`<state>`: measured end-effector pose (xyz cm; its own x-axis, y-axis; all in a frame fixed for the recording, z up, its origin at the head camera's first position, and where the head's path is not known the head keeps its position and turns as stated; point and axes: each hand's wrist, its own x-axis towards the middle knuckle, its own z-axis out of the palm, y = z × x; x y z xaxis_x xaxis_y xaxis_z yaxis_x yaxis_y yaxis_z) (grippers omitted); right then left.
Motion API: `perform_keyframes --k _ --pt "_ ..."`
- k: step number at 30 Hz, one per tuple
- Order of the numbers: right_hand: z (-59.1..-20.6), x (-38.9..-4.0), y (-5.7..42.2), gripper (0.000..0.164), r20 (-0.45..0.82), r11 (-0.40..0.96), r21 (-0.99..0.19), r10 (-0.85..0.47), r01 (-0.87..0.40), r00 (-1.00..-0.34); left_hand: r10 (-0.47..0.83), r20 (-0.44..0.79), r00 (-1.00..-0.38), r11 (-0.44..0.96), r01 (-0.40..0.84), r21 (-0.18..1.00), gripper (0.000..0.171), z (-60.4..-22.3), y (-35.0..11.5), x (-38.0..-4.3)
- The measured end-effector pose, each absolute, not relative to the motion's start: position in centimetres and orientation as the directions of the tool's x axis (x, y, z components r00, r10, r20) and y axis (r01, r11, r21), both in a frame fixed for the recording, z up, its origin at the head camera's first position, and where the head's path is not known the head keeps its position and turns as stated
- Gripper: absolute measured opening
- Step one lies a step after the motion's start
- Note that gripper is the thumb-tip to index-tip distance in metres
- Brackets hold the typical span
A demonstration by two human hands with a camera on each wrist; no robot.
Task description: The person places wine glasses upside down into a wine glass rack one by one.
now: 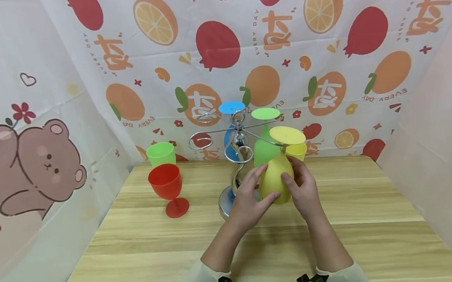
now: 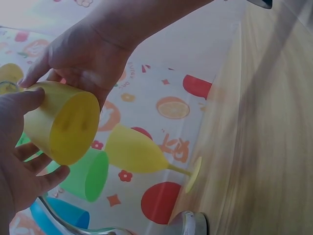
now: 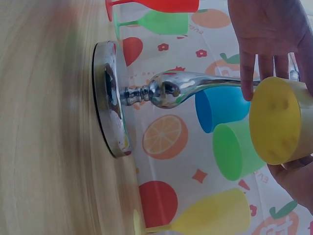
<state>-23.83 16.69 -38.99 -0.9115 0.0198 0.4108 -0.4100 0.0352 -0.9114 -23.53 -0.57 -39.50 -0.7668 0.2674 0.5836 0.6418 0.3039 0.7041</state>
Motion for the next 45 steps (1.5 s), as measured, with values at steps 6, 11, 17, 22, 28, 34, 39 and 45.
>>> perform_keyframes --k 6,11,17,22,28,34,39,45 --pt "-39.2 -24.2 16.6 0.046 0.387 0.051 -0.921 0.018 -0.386 -0.922 0.266 0.553 -0.79 0.286 0.612 0.737 0.069 -39.9 -0.6 -24.1" --pt "-39.3 -24.5 16.5 0.047 0.381 0.055 -0.924 0.015 -0.379 -0.925 0.267 0.54 -0.798 0.282 0.6 0.748 0.069 -40.1 -0.7 -24.5" --pt "-39.3 -24.8 16.5 0.048 0.391 0.056 -0.919 0.012 -0.389 -0.921 0.267 0.544 -0.796 0.283 0.604 0.745 0.069 -40.1 -0.7 -24.7" --pt "-39.3 -24.6 16.5 0.048 0.386 0.061 -0.921 0.006 -0.385 -0.922 0.258 0.544 -0.799 0.291 0.601 0.745 0.068 -40.1 -0.6 -24.4" --pt "-39.6 -24.3 16.6 0.049 0.389 0.051 -0.92 -0.007 -0.388 -0.921 0.254 0.546 -0.798 0.295 0.602 0.742 0.068 -40.2 -0.7 -24.0" --pt "-39.6 -24.0 16.6 0.051 0.392 0.049 -0.919 -0.017 -0.392 -0.92 0.248 0.547 -0.8 0.296 0.6 0.743 0.068 -40.4 -0.6 -23.8" --pt "-39.9 -23.9 16.6 0.053 0.379 0.056 -0.923 -0.025 -0.38 -0.925 0.238 0.543 -0.805 0.303 0.593 0.746 0.068 -40.6 -0.6 -23.5" --pt "-40.0 -23.7 16.7 0.054 0.377 0.054 -0.924 -0.035 -0.379 -0.926 0.232 0.542 -0.808 0.309 0.59 0.746 0.068 -40.5 -0.6 -23.0"
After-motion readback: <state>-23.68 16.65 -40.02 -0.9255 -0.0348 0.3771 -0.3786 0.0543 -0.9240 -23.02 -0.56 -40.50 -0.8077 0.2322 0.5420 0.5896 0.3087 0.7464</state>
